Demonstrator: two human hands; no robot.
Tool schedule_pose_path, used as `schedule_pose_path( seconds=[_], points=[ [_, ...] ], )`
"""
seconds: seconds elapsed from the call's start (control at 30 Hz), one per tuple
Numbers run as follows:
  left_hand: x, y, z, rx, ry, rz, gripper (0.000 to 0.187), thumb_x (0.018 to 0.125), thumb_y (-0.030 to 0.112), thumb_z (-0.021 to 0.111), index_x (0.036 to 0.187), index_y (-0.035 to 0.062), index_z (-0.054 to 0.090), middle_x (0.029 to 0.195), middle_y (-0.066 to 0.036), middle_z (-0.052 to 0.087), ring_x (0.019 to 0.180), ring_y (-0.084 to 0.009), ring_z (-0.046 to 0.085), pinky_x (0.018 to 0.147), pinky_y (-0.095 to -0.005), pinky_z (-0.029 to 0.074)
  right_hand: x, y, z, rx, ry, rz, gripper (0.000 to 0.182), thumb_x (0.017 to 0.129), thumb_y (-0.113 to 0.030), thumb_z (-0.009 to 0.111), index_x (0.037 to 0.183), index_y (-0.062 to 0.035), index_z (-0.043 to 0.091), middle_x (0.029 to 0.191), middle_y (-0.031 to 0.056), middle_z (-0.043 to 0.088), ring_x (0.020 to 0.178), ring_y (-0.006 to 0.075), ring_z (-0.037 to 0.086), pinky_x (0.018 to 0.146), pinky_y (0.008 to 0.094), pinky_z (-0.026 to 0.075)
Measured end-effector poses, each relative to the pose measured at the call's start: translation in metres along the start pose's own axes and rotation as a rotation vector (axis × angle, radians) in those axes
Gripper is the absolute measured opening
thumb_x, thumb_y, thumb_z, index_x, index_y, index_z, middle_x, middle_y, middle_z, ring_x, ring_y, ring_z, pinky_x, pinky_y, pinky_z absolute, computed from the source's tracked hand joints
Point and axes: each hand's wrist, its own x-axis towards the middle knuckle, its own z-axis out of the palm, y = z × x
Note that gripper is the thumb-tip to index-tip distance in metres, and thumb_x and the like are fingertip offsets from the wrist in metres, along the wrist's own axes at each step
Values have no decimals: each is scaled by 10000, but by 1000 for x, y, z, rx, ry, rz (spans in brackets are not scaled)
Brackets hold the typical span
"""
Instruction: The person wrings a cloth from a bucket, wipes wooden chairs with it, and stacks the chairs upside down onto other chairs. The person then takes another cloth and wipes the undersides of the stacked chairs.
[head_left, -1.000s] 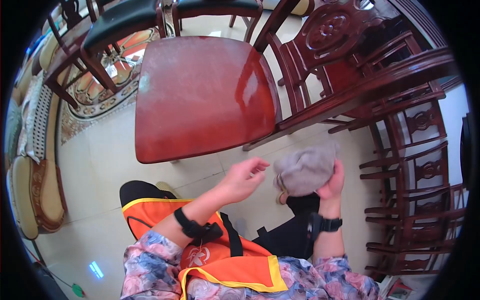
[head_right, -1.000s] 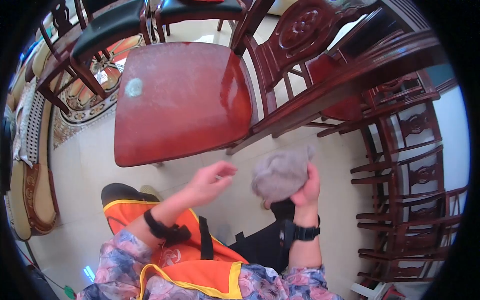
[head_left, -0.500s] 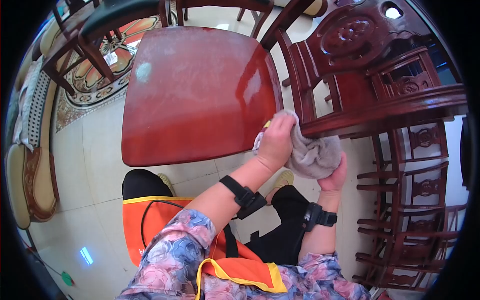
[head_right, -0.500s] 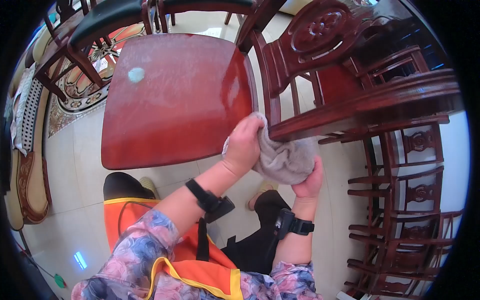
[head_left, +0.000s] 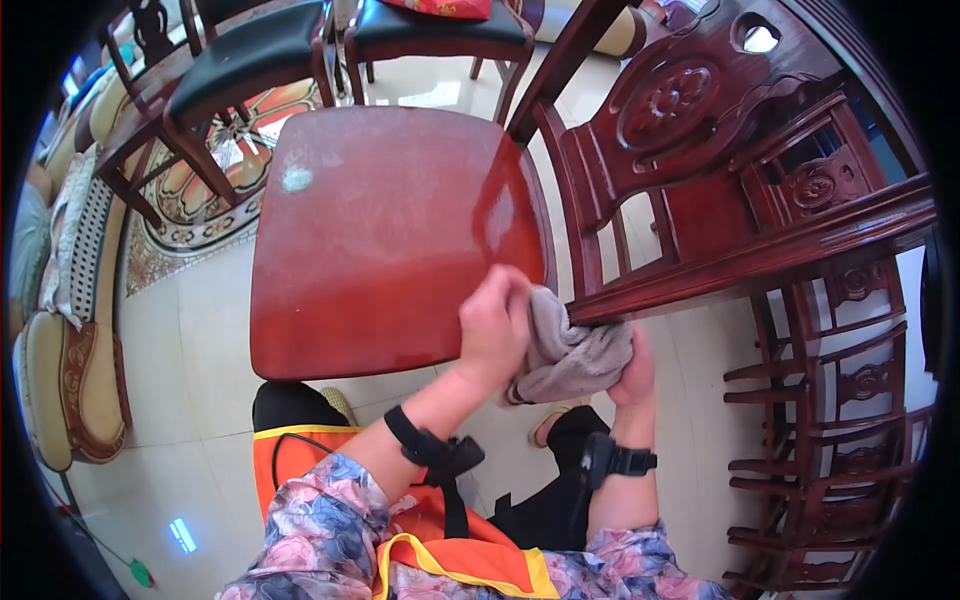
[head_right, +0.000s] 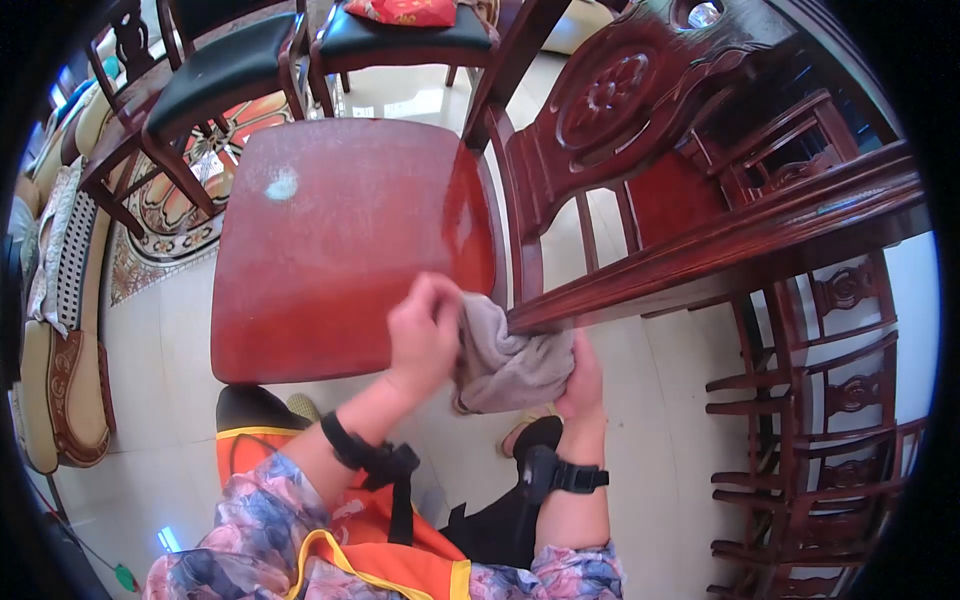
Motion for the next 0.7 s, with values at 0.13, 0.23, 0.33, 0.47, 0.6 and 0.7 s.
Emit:
schedule_pose_path(
  seconds=[0.13, 0.23, 0.33, 0.47, 0.6, 0.7],
  points=[
    [81, 18, 29, -45, 101, 123, 77, 788, 33, 592, 841, 36, 537, 718, -118, 594, 654, -240, 606, 621, -318, 478, -11, 4, 20, 160, 149, 2, 430, 920, -297, 330, 1197, 0, 473, 1187, 114, 538, 1115, 244, 496, 982, 369, 357],
    [107, -2, 64, 111, -142, 602, 107, 750, 1, 592, 836, 31, 536, 771, -128, 590, 733, -251, 602, 666, -326, 470, -18, 3, 26, 274, 193, 18, 431, 916, -291, 339, 1194, 10, 471, 1192, 118, 534, 1105, 246, 504, 981, 366, 358],
    [105, -13, 67, 75, -155, 573, 151, 724, -14, 584, 864, 24, 544, 808, -134, 562, 783, -277, 576, 703, -349, 462, -24, 0, 29, 321, 234, 0, 440, 924, -295, 316, 1212, 5, 461, 1214, 133, 517, 1100, 255, 509, 960, 390, 380],
    [61, -27, 27, 109, -319, 203, 158, 726, -2, 582, 882, 11, 565, 820, -132, 515, 792, -314, 544, 708, -372, 460, -46, -7, 15, 175, 24, 88, 462, 804, -252, 535, 1196, -20, 455, 1206, 101, 501, 1129, 224, 479, 968, 345, 359],
    [57, -25, -14, 360, -615, 334, 142, 721, -14, 583, 858, 20, 593, 832, -123, 498, 796, -293, 537, 709, -365, 458, -59, -3, 14, 134, -402, 110, 567, 590, -207, 730, 1074, -49, 482, 1140, 93, 524, 1085, 219, 498, 938, 331, 371],
    [90, -4, -25, 485, -195, 404, 146, 715, -4, 601, 854, 41, 610, 802, -122, 497, 785, -268, 530, 647, -346, 438, -60, -4, 26, 293, -336, -30, 553, 643, -209, 674, 1126, -27, 475, 1160, 105, 522, 1099, 234, 495, 948, 351, 371]
  ],
)
